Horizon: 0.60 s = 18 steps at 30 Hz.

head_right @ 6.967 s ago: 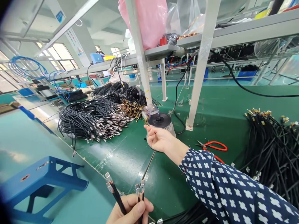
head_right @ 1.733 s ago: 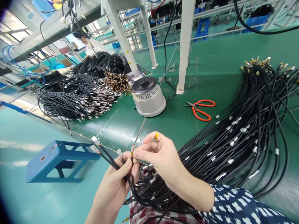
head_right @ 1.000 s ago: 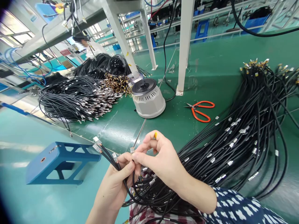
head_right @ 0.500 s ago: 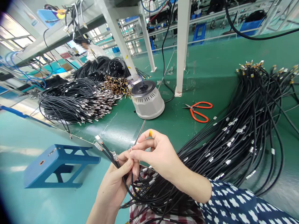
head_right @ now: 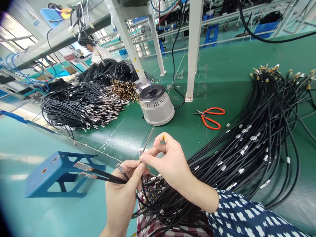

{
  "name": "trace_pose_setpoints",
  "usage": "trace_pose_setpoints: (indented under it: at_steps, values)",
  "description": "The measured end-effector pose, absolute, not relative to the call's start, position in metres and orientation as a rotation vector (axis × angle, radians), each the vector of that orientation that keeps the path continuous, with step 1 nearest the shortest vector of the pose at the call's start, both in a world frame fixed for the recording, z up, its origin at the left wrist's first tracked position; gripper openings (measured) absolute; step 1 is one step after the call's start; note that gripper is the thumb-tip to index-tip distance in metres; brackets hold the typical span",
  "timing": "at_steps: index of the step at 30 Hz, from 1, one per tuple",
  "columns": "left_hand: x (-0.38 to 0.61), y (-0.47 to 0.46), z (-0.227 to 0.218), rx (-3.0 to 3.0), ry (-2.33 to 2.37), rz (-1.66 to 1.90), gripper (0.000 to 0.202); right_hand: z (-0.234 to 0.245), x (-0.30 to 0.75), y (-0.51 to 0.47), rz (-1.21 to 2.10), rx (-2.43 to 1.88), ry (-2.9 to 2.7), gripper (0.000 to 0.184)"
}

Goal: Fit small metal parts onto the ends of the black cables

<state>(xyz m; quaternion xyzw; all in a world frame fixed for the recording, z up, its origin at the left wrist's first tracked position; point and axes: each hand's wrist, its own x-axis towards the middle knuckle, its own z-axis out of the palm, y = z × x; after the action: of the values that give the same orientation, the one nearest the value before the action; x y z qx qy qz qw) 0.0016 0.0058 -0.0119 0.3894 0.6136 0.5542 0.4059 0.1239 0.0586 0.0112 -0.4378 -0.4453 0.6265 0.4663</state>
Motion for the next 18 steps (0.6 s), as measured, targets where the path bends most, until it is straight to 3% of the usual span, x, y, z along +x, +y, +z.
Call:
trace_pose_setpoints:
  at_steps: [5,10,12,14,18]
  values:
    - [0.002,0.006,-0.016,1.11,1.633,1.397,0.011,0.007,0.125,0.058,1.286,-1.14,-1.33,0.037]
    - [0.002,0.006,-0.015,1.07,1.606,1.402,0.007,0.003,0.129,0.047,0.597,-1.162,-1.739,0.026]
    - [0.0,0.008,-0.013,1.016,1.562,1.383,0.008,0.007,0.132,0.044,0.464,-1.055,-1.837,0.021]
    - [-0.004,0.012,-0.011,0.925,1.46,1.338,0.013,0.012,0.136,0.046,0.545,-1.015,-1.79,0.018]
    - [-0.013,0.017,-0.008,0.677,1.153,1.164,0.02,0.014,0.143,0.063,1.194,-1.029,-1.383,0.017]
